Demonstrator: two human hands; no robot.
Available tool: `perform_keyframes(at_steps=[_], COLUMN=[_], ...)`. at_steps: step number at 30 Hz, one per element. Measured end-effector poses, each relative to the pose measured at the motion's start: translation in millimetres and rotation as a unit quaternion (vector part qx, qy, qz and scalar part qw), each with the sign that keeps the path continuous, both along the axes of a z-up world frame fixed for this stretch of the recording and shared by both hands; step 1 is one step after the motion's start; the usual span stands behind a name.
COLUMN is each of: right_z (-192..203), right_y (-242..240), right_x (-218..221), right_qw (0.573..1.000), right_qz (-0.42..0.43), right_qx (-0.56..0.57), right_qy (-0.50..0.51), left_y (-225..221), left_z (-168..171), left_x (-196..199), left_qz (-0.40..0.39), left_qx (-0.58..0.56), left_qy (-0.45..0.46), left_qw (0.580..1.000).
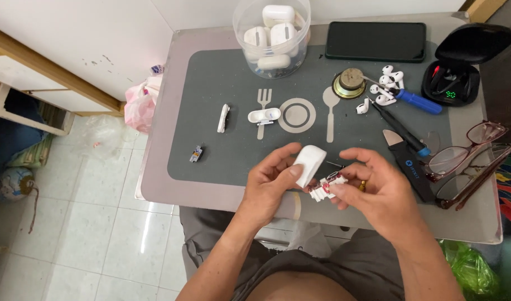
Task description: Assembling and inspecting the internal and external components of wireless earbud charging cases on a repair mat.
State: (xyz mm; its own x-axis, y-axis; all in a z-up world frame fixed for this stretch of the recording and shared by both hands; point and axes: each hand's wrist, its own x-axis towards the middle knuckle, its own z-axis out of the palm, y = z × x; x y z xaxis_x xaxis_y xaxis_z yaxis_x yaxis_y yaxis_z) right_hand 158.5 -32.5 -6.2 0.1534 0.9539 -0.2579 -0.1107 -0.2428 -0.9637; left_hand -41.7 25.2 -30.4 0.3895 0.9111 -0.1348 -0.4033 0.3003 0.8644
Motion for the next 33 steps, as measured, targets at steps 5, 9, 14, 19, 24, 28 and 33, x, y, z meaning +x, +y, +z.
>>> perform_keyframes(at_steps=[5,9,14,19,24,28,33], right_z=[-13.0,-13.3,-4.0,-6.7,-13.9,-14.2,-16.1], right_y=[6.4,7.6,5.8,5.3,10.3,10.0,8.4], right_x=[-1.9,-3.6,-5.0,-7.9,-9.7,-12.5,-16.2], right_qw=[0.998,0.998,0.998,0.998,0.997,0.996,0.996], right_qz=[-0.032,-0.032,-0.025,-0.041,-0.051,-0.066,-0.06], right_qx=[0.011,0.006,0.049,0.045,0.058,0.061,0.071], right_qy=[0.057,0.059,-0.002,-0.004,0.01,-0.024,-0.018], left_y=[0.3,1.0,-0.5,2.2,2.1,2.1,0.8], left_z=[11.3,9.0,11.6,15.7,19.4,12.9,12.5], left_x=[-3.2,0.6,9.0,10.6,5.7,3.4,6.0], left_qz=[-0.043,-0.03,0.029,0.044,0.0,-0.019,-0.015], left_qx=[0.032,0.005,-0.01,-0.047,-0.022,0.015,0.034], left_qy=[0.055,0.071,0.088,0.105,0.122,0.114,0.114], left_qw=[0.997,0.997,0.996,0.992,0.992,0.993,0.993])
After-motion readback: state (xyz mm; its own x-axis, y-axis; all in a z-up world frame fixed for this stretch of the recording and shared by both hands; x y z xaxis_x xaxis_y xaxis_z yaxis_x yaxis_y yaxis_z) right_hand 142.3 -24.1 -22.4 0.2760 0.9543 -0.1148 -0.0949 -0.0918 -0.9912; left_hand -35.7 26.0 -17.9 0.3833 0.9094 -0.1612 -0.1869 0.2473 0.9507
